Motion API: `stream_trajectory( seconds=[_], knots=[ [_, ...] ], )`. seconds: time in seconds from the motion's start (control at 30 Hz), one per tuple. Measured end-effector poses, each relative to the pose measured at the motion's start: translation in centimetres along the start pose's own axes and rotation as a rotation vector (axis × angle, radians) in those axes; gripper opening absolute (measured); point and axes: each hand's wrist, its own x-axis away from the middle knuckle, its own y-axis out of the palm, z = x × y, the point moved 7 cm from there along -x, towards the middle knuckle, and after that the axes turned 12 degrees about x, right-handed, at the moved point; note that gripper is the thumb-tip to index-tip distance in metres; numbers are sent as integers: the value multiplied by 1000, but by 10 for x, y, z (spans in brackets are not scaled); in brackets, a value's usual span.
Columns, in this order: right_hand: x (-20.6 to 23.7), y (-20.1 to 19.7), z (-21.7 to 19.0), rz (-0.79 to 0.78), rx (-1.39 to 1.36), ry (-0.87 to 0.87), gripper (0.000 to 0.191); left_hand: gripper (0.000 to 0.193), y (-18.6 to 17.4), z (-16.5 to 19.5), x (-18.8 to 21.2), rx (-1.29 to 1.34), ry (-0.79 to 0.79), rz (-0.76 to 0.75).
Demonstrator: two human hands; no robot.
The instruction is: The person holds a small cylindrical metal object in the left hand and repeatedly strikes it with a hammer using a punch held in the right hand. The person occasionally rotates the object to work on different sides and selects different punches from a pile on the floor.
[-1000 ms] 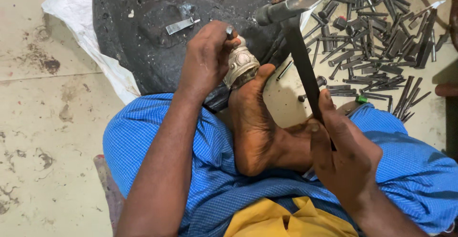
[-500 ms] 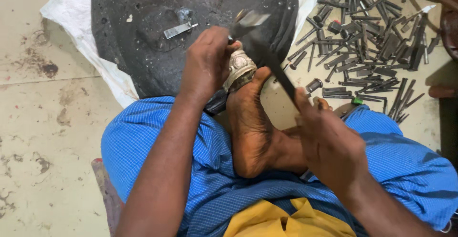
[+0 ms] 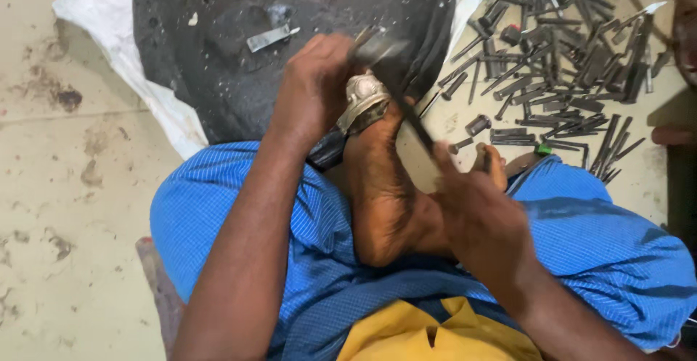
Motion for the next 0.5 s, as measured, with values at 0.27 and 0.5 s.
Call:
stream_trajectory(
  seconds=[0.27,0.5],
  knots=[
    [9,7,11,-11,88,159,42,21,-1,2,0,-1,-7,-39],
    [10,11,7,1,84,104,38,20,0,3,2,-8,-17,-89]
  ],
)
